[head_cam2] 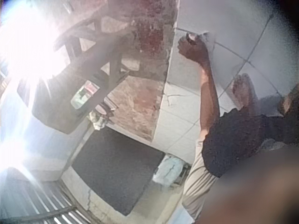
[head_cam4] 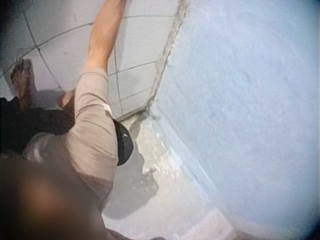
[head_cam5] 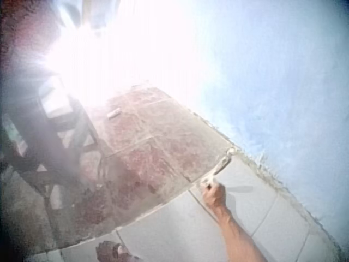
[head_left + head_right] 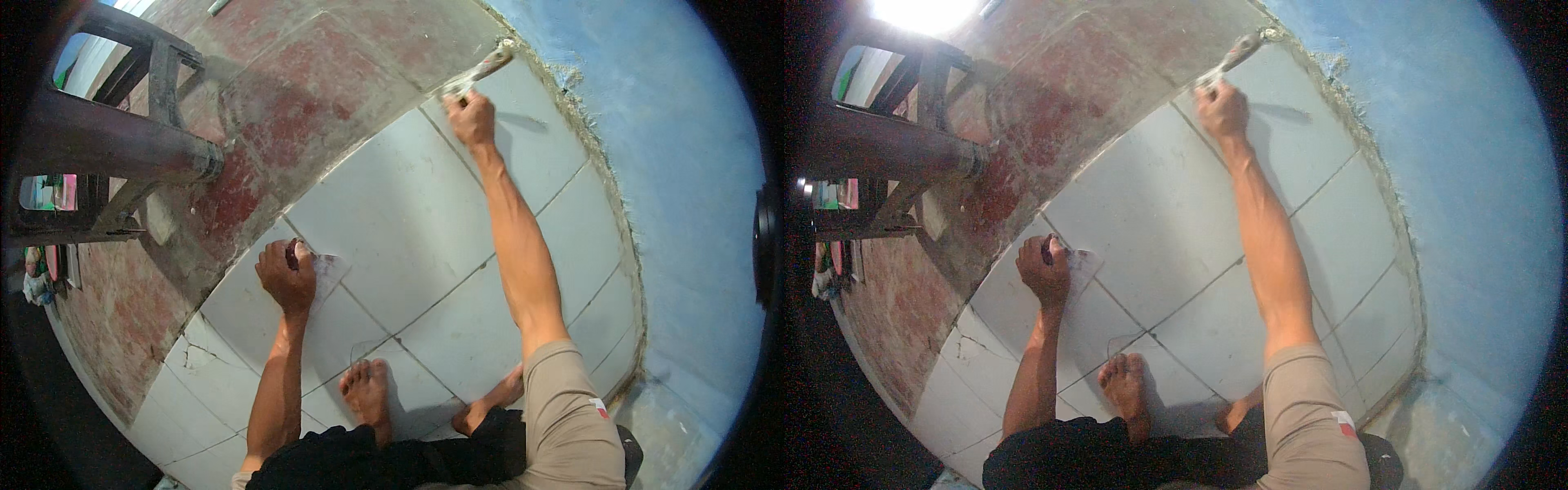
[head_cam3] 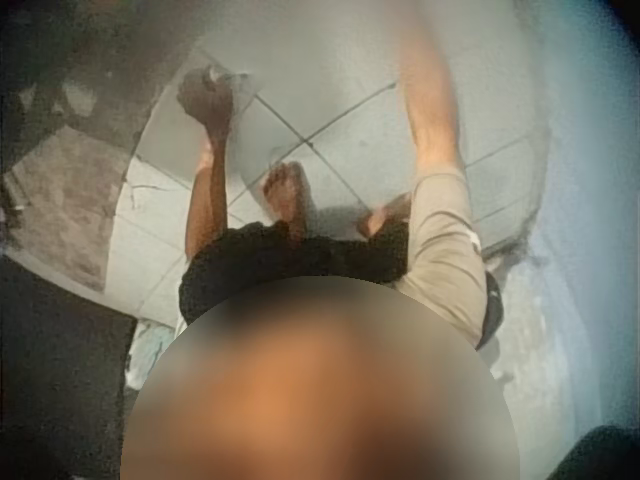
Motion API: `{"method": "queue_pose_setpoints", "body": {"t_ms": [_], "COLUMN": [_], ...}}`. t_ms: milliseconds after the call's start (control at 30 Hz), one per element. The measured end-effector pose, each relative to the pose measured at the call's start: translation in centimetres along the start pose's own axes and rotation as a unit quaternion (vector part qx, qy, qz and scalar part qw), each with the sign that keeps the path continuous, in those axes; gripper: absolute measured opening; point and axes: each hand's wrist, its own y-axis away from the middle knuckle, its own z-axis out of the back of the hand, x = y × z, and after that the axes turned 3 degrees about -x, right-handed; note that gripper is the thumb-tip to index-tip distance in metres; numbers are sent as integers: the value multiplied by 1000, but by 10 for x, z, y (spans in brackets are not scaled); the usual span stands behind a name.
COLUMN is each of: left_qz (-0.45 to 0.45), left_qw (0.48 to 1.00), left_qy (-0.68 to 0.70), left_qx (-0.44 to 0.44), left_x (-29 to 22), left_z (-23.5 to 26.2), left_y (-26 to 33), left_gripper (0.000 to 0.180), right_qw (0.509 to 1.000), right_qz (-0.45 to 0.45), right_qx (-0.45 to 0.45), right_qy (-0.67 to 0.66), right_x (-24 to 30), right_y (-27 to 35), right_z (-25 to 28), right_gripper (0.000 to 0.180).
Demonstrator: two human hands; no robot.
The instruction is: The person applies grout to the gaps between floor tiles using a grout float and a smaller tool. They spread the material into the joints and smooth the surface while sitting on the floor.
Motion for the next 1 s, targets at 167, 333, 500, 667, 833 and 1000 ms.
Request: {"method": "queue_pose_setpoints", "body": {"t_ms": [167,333,500,667,833,1000], "left_qz": [-11,-10,-8,-12,-13,-13], "left_qw": [1000,1000,1000,1000,1000,999], "left_qy": [-4,2,-5,-6,-14,-32], "left_qx": [-16,-17,-9,-14,-11,-22], "left_x": [2,-4,-1,1,-2,2], "left_z": [0,-1,-2,0,-2,0], "left_y": [1,-2,1,1,1,2], "left_gripper": [17,17,18,19,19,21], "right_qw": [999,996,996,987,994,990], "right_qz": [3,-66,0,-79,-60,-110], "right_qx": [18,-1,76,116,25,85], "right_qy": [-38,-63,-36,-73,-90,-27], "right_x": [15,-15,-15,-8,-23,-13], "right_y": [8,-5,23,50,65,65], "right_z": [3,29,55,76,84,93], "right_gripper": [29,33,27,23,26,29]}}
